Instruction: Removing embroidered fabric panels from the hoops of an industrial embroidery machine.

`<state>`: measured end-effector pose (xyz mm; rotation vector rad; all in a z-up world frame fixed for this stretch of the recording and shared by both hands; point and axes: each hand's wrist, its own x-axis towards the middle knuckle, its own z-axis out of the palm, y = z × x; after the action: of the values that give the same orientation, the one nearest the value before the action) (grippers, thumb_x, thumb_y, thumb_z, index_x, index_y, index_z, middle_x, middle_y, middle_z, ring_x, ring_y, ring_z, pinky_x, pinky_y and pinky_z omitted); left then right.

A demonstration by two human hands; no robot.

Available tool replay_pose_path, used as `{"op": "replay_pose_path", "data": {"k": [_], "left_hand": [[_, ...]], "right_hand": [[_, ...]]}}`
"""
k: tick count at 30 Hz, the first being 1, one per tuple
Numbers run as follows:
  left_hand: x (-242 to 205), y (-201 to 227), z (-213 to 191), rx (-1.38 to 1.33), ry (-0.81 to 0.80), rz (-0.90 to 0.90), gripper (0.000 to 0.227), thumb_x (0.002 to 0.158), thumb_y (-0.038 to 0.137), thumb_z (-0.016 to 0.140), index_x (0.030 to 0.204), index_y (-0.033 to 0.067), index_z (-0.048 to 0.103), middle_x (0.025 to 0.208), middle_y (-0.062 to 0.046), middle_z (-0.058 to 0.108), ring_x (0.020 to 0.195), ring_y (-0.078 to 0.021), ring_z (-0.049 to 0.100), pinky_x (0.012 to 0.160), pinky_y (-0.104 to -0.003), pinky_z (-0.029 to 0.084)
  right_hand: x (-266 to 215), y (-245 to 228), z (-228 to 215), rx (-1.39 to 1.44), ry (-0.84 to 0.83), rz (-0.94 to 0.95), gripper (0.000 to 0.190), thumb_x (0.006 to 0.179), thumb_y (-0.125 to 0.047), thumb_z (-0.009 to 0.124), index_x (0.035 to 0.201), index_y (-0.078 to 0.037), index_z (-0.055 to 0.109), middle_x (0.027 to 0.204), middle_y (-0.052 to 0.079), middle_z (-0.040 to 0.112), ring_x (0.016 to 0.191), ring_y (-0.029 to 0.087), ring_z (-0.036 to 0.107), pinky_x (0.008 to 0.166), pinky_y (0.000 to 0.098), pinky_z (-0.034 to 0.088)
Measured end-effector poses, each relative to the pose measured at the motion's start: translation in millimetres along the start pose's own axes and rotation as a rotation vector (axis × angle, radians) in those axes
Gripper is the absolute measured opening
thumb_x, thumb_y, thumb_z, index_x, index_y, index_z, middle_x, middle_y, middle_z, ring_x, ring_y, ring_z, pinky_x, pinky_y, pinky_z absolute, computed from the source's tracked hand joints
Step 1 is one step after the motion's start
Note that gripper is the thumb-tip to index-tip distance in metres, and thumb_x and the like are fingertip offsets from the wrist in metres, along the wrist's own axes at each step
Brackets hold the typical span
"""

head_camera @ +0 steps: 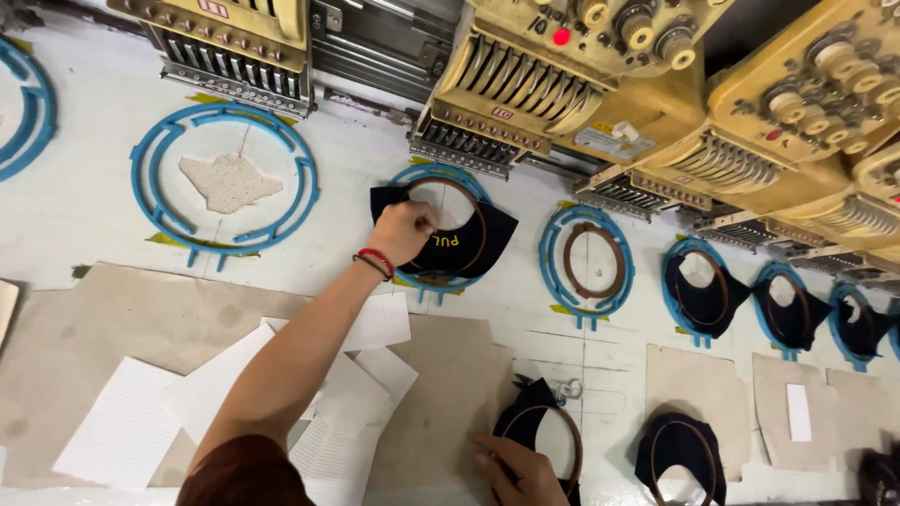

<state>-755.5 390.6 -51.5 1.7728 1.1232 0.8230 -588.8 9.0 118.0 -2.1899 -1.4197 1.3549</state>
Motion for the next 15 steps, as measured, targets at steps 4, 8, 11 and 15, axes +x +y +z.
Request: {"op": "replay_pose_path", "data": {"k": [4,8,11,15], "left_hand": [[-30,32,-32,-0.171,-0.199,0.182,0.026,0.089,-0.011,0.062,0.083,0.0102,0.075,0.086,-0.002,0.078,0.083,-0.0158,0.074,0.079,-0.031,0.061],[-68,39,-31,0.559,-0.236,0.451,0.065,0.097,0.055,0.07,0.143,0.0083,0.065,0.137,-0.013,0.065,0.116,-0.0328,0.062,0.094,-0.053,0.052],[-93,34,0,0.812,-0.099,0.524,0.059,0.092,0.049,0.074,0.132,0.0071,0.07,0.117,-0.008,0.065,0.112,-0.0322,0.06,0.098,-0.046,0.048],[-99,44,22,0.945,0.053,0.513,0.024,0.088,0.012,0.058,0.107,0.007,0.072,0.106,-0.012,0.066,0.1,-0.0316,0.061,0.086,-0.044,0.049]], "right_hand": [[14,6,-7,0.047,0.04,0.12,0.036,0.099,-0.028,0.073,0.131,-0.021,0.086,0.086,-0.003,0.086,0.076,0.004,0.072,0.072,0.0214,0.057],[37,11,-13,0.047,0.004,0.159,0.035,0.103,-0.026,0.072,0.134,-0.025,0.088,0.069,-0.005,0.054,0.063,0.007,0.045,0.06,0.0237,0.04],[64,10,-11,0.093,0.06,-0.056,0.033,0.1,-0.018,0.069,0.128,-0.024,0.086,0.076,-0.002,0.075,0.058,0.009,0.06,0.065,0.0241,0.054],[96,-37,-17,0.315,0.015,0.06,0.036,0.103,-0.022,0.064,0.134,-0.018,0.083,0.082,0.003,0.065,0.075,0.014,0.06,0.076,0.0265,0.051]]}}
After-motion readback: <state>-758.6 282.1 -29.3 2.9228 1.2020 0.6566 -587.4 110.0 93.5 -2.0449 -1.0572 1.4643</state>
